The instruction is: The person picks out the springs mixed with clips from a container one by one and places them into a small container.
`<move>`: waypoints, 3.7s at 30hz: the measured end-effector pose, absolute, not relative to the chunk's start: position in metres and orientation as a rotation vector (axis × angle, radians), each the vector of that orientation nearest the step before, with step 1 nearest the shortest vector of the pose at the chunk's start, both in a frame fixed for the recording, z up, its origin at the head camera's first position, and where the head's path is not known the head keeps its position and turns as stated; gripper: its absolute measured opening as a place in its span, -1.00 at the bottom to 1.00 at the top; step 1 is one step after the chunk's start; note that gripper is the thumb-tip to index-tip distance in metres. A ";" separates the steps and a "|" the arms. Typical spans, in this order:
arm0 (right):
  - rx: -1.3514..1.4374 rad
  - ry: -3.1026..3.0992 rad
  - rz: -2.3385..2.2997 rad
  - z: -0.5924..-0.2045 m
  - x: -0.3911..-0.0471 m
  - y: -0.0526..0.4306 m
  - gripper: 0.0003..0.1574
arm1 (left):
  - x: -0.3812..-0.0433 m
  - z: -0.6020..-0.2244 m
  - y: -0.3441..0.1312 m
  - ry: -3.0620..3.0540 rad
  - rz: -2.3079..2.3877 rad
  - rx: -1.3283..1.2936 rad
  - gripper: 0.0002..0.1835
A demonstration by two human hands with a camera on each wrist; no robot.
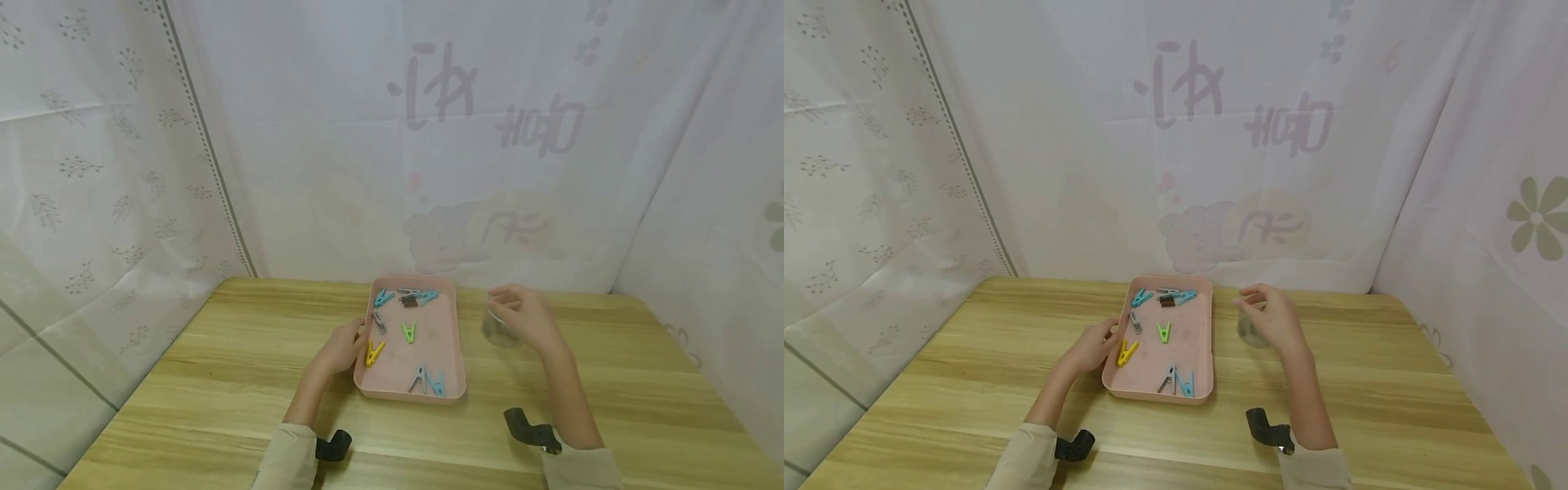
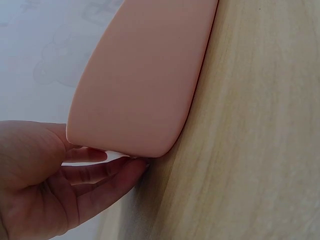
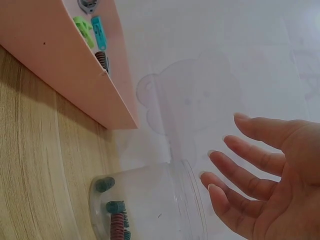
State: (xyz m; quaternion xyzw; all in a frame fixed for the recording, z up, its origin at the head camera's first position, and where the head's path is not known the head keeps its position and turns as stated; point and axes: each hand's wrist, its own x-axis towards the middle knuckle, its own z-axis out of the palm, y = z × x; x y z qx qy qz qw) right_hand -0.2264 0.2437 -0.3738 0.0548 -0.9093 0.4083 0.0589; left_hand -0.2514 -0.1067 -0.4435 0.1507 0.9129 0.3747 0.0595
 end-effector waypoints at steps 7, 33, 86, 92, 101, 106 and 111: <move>0.165 -2.765 1.209 -0.373 -0.226 0.239 -0.44 | -0.251 -0.443 -0.107 2.747 1.150 0.456 -0.56; 0.271 -2.754 1.184 -0.377 -0.233 0.219 -0.46 | -0.252 -0.442 -0.106 2.749 1.140 0.458 -0.54; 0.374 -2.895 1.219 -0.371 -0.278 0.172 -0.55 | -0.253 -0.446 -0.107 2.738 1.168 0.445 -0.59; 0.370 -2.902 1.227 -0.374 -0.285 0.167 -0.59 | -0.252 -0.445 -0.107 2.733 1.168 0.451 -0.58; 0.392 -2.903 1.224 -0.377 -0.297 0.158 -0.67 | -0.252 -0.444 -0.106 2.731 1.163 0.439 -0.56; 0.381 -2.928 1.224 -0.382 -0.305 0.152 -0.66 | -0.254 -0.443 -0.105 2.734 1.159 0.428 -0.57; 0.352 -2.954 1.230 -0.387 -0.312 0.148 -0.65 | -0.257 -0.444 -0.104 2.738 1.157 0.435 -0.56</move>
